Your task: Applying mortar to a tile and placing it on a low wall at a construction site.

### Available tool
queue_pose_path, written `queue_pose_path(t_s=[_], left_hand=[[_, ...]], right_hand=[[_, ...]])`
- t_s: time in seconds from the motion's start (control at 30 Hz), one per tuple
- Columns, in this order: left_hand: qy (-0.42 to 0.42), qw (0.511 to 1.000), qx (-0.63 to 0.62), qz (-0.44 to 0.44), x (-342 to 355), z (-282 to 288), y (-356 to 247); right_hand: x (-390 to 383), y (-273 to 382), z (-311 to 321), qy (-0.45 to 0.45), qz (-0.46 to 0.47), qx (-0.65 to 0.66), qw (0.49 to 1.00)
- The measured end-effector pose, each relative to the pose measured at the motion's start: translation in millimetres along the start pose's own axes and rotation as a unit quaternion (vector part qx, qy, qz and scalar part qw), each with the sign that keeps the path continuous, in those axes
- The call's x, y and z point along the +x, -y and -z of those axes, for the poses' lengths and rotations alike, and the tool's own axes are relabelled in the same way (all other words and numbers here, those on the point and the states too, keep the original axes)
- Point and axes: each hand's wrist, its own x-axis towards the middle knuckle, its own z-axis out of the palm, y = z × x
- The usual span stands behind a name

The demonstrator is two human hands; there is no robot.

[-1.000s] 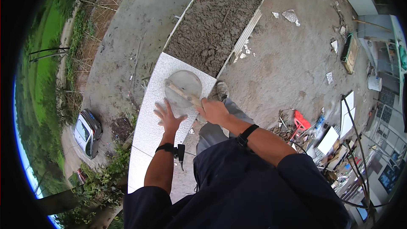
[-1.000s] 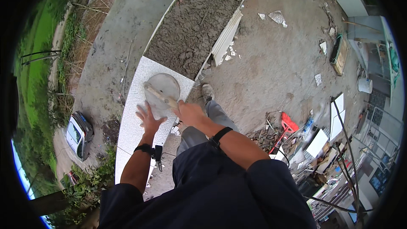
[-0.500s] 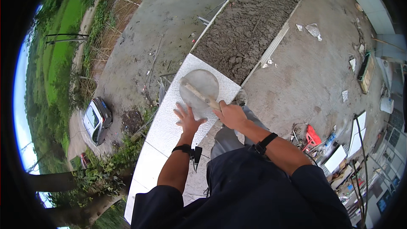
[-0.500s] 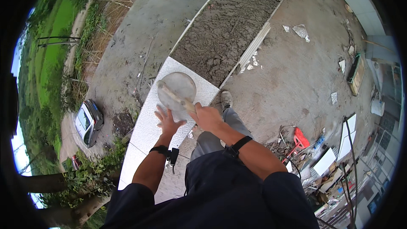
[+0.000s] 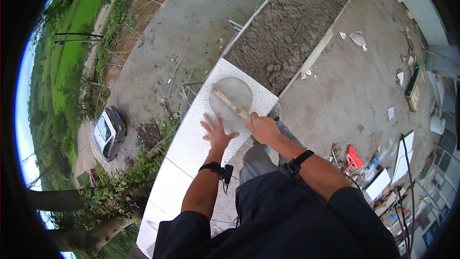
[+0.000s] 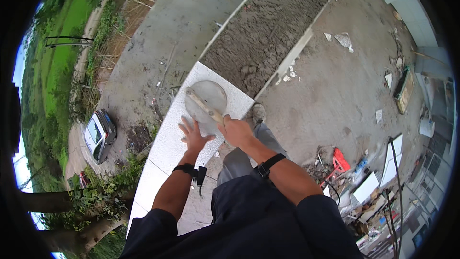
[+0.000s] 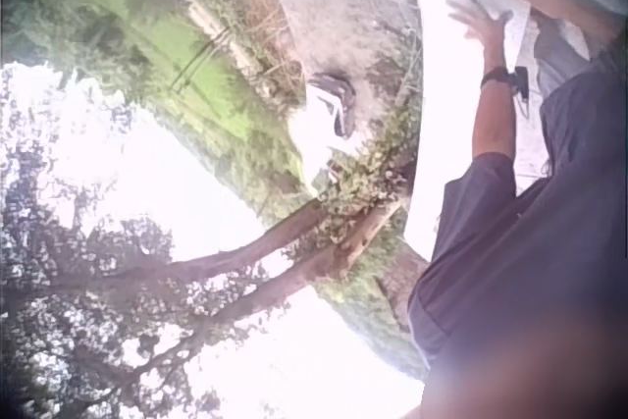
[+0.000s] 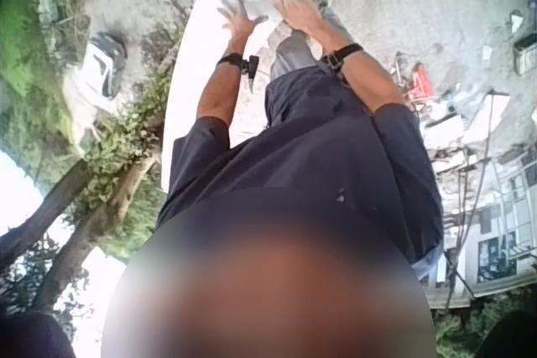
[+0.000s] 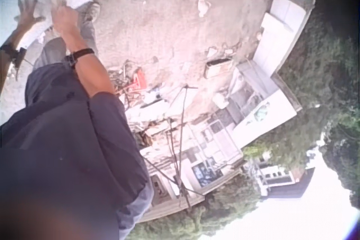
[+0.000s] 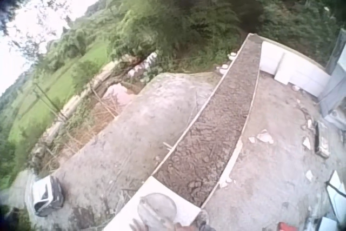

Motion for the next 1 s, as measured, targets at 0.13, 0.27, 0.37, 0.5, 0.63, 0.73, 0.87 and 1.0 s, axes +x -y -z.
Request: queue_pose_path(t_s=[0.13, 0.27, 0.37, 0.5, 0.63, 0.73, 0.87, 1.0], left_hand=[[-0.001, 1.0, 0.008, 0.008, -2, 5, 4], [-0.003, 1.0, 0.004, 0.007, -6, 2, 4], [-0.016, 0.999, -0.028, -0.008, -14, 3, 4], [-0.066, 0.995, -0.047, -0.058, -43, -27, 90], [-0.181, 0.979, -0.056, -0.07, -89, -65, 236], [-0.169, 0.983, -0.035, -0.071, -133, -88, 317], [-0.161, 0.981, -0.032, -0.108, -159, -93, 358], [-0.14, 0.985, -0.021, -0.097, -164, -87, 354]], right_hand=[[-14, -4, -14, -0.014, -0.017, 0.006, 1.0], [-21, 3, -13, -0.003, -0.051, 0.01, 0.999], [-27, 1, -21, -0.053, -0.079, -0.029, 0.995], [-55, 4, -48, -0.065, -0.096, -0.032, 0.993], [-91, 1, -97, -0.116, -0.115, -0.017, 0.986], [-125, 24, -134, -0.098, -0.124, -0.012, 0.987], [-151, 72, -189, -0.035, -0.126, -0.07, 0.989], [-167, 115, -218, -0.019, -0.075, -0.054, 0.996]])
